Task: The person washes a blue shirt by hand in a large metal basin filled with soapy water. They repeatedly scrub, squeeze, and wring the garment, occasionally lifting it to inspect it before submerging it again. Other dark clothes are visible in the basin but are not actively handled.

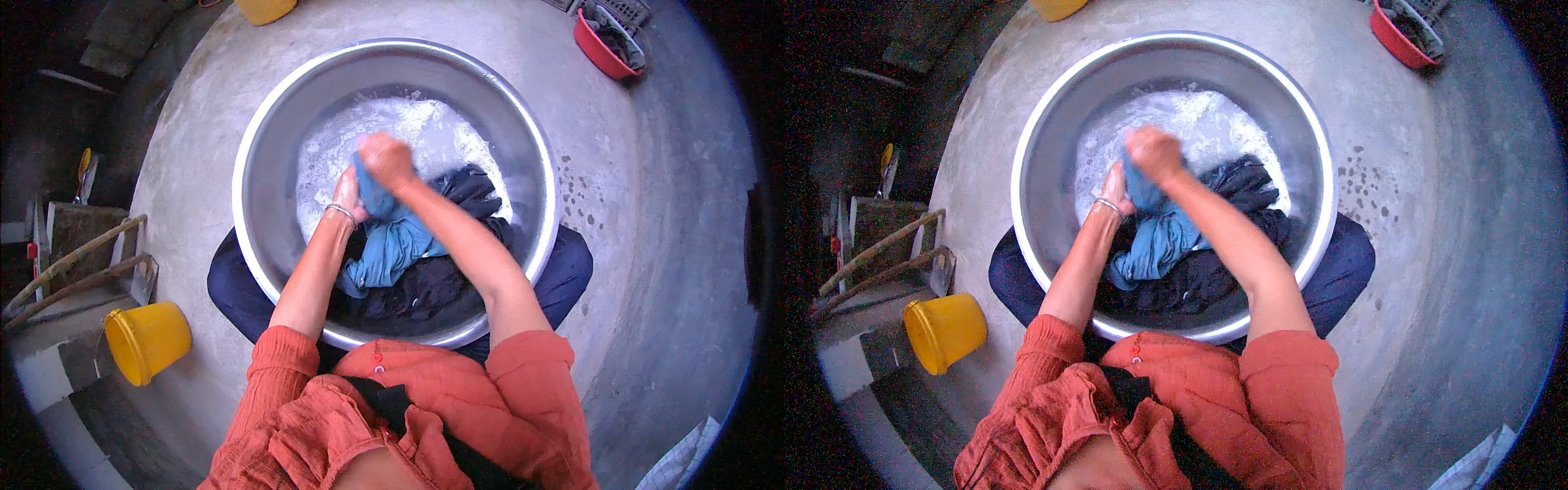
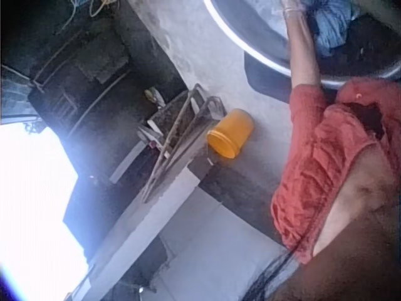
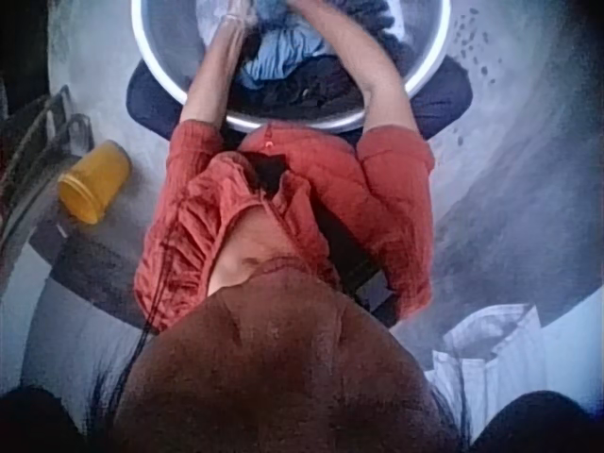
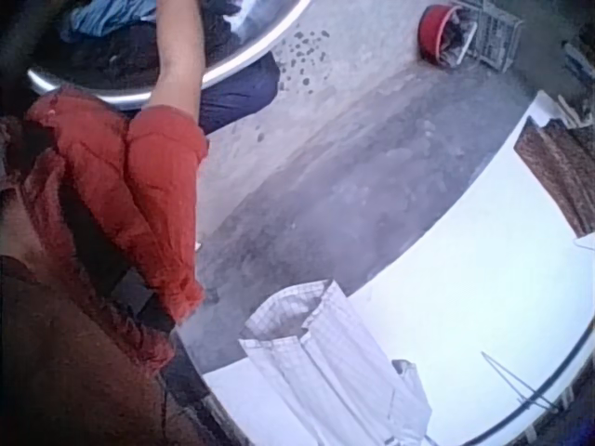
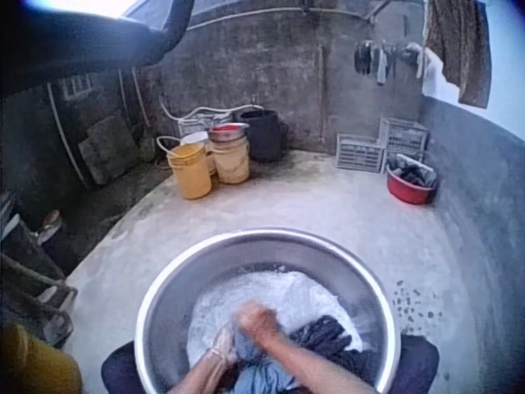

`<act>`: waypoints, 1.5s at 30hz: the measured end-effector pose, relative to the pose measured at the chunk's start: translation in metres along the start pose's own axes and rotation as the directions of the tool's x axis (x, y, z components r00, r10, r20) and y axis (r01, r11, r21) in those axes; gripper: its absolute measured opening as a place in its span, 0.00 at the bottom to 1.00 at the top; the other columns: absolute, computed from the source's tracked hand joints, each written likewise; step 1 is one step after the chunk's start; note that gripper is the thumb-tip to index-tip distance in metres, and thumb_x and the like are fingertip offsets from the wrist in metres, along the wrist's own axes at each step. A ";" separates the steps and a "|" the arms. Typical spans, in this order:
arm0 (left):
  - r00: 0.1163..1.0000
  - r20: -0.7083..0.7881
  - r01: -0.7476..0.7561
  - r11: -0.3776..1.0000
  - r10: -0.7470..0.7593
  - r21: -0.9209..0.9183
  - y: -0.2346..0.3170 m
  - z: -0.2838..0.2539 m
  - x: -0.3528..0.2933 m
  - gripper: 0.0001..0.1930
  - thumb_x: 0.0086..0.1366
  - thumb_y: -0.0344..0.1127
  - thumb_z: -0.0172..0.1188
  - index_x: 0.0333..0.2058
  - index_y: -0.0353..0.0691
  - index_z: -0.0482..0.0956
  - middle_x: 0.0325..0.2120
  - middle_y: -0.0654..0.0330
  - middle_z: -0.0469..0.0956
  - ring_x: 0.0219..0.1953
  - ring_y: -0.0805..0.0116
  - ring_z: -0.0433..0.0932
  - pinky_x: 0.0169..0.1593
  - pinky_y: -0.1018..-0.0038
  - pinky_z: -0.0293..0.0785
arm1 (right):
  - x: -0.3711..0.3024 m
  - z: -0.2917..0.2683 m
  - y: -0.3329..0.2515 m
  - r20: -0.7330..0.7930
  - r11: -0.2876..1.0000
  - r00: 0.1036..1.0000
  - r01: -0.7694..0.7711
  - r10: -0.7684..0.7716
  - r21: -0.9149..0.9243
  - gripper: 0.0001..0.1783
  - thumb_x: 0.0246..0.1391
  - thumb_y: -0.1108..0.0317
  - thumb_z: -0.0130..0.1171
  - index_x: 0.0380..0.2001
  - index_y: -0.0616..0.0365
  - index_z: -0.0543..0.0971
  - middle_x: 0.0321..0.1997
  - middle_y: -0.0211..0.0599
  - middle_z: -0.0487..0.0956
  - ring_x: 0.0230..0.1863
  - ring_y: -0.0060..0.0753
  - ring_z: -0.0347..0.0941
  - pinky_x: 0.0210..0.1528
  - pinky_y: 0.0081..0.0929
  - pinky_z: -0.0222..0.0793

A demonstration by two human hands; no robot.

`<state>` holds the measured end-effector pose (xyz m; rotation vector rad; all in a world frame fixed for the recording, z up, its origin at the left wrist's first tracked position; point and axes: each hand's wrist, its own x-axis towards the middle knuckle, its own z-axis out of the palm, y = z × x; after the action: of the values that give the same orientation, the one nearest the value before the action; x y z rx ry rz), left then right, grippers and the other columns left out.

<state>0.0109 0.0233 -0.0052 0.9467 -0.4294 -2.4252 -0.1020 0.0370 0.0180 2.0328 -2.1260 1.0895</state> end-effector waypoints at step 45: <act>0.996 -0.040 -0.085 0.996 0.085 -0.001 0.003 -0.036 0.007 0.22 0.59 0.56 0.48 0.31 0.40 0.73 0.31 0.56 0.75 0.34 0.62 0.75 0.41 0.64 0.71 | -0.032 -0.010 -0.046 0.076 0.938 0.996 0.020 -0.049 0.347 0.15 0.48 0.56 0.50 0.19 0.56 0.74 0.24 0.42 0.73 0.27 0.47 0.72 0.29 0.40 0.67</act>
<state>0.0327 0.0131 -0.0332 0.9545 -0.4427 -2.3260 -0.0610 0.0735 0.0327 2.2854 -2.0443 1.4919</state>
